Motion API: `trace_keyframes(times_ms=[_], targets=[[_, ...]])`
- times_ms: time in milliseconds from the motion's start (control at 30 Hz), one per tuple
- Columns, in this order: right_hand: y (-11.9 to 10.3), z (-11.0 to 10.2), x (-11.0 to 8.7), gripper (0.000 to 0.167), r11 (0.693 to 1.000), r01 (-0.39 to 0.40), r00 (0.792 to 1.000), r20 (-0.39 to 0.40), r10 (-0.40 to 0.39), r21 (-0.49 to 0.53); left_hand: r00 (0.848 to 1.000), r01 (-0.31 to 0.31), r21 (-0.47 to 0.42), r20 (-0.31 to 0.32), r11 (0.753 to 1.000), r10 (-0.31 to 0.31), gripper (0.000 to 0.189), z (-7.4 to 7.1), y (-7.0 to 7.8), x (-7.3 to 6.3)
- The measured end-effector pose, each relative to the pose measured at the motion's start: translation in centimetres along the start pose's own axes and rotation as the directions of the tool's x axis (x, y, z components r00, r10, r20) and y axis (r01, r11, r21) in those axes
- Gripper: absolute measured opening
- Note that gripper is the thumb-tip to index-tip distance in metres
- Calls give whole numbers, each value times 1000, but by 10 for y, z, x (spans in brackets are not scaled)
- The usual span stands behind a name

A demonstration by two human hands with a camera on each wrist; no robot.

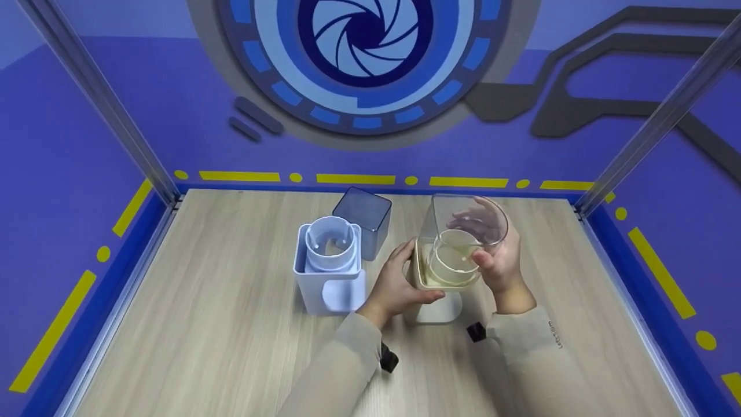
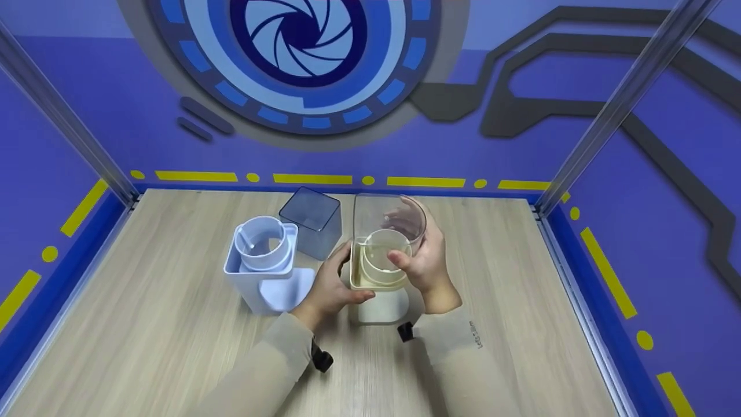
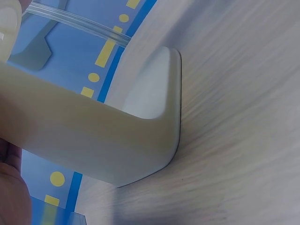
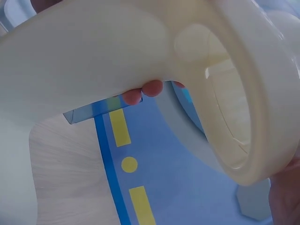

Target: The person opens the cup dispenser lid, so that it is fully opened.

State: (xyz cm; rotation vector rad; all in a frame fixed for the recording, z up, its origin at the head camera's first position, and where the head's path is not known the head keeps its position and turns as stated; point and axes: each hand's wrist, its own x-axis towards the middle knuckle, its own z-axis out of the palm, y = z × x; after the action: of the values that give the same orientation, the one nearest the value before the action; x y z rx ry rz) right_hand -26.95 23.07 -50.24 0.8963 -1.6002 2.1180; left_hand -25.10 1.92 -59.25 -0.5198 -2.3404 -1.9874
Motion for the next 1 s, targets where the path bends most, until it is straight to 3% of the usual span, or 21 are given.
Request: trace_keyframes(times_ms=[600, 1000], targets=[[-1, 1, 1, 96, 1000, 14, 1000, -11, -14, 28, 1000, -19, 11, -4, 1000, 19, 129, 0, -1, 1], [-2, -1, 4, 99, 1000, -24, 1000, -5, 24, 9, 1000, -8, 16, -13, 1000, 8, 130, 1, -1, -1]])
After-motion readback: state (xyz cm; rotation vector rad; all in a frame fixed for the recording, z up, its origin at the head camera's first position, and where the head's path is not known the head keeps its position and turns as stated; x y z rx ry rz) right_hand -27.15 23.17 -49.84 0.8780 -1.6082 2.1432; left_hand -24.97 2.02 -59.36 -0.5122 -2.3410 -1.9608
